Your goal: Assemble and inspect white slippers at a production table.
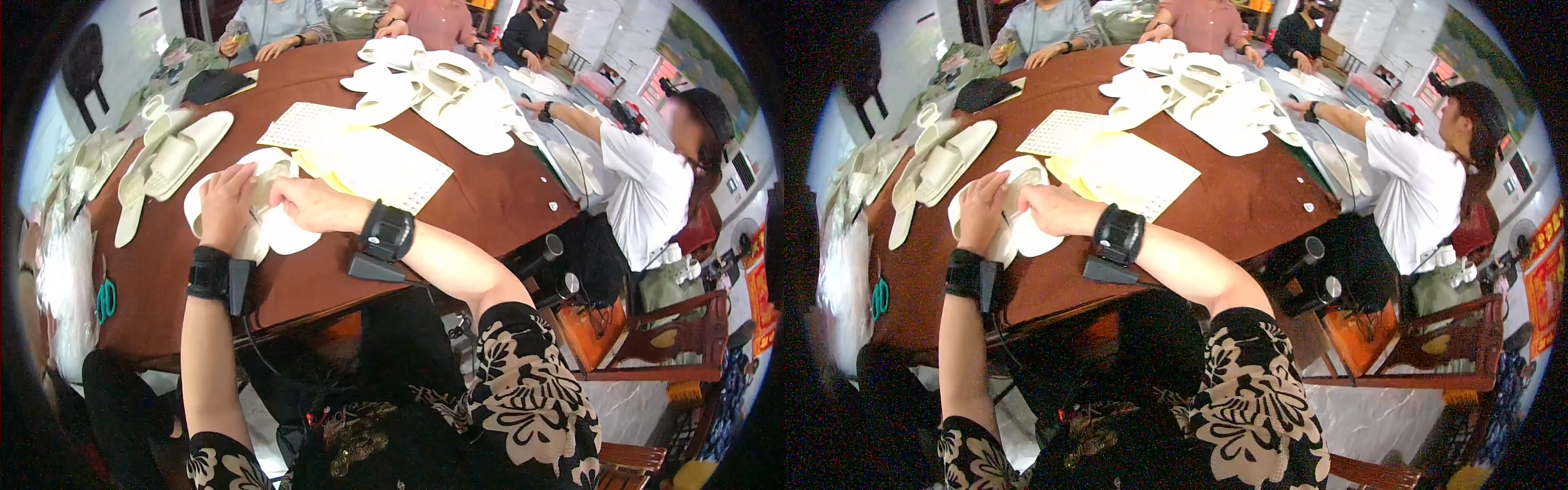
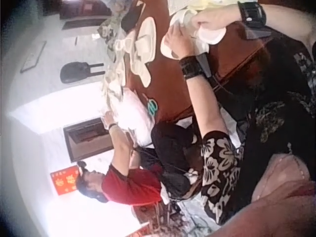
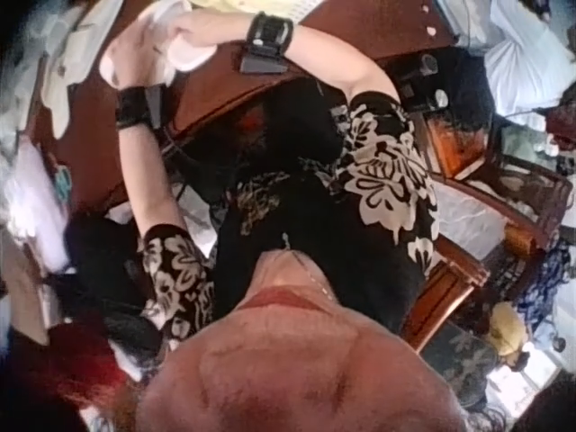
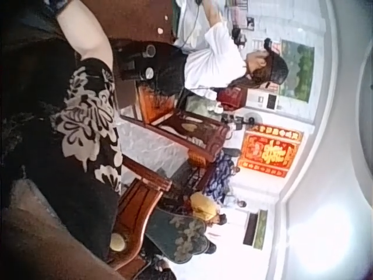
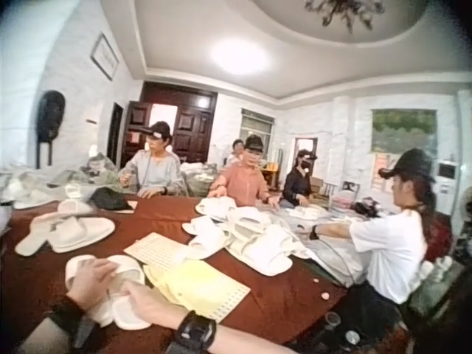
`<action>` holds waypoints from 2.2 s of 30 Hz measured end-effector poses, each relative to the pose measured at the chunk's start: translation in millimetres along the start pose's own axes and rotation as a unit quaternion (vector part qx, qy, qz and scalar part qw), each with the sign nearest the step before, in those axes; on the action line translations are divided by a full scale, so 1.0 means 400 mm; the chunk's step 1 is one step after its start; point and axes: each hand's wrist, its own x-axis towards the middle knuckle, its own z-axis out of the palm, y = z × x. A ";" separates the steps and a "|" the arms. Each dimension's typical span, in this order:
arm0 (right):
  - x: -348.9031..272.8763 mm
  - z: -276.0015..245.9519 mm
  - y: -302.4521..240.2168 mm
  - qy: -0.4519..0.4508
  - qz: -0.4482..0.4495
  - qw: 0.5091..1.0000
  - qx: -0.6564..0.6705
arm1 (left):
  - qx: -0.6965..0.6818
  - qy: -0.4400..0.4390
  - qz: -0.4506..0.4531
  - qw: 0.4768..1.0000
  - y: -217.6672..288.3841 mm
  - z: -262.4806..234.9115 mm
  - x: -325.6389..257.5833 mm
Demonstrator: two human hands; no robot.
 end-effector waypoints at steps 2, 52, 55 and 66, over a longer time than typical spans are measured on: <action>-0.002 -0.002 -0.007 0.006 0.016 1.000 0.001 | -0.004 0.001 -0.004 1.000 0.002 0.000 0.000; -0.086 -0.244 0.218 -0.014 0.177 0.984 -0.013 | -0.010 -0.020 -0.025 0.999 -0.009 0.000 -0.006; -0.086 -0.244 0.215 -0.016 0.182 0.983 -0.016 | -0.010 -0.032 -0.031 0.999 -0.007 -0.002 -0.005; -0.101 -0.237 0.215 -0.031 0.118 0.989 -0.086 | -0.011 -0.030 -0.033 0.999 -0.009 0.000 -0.005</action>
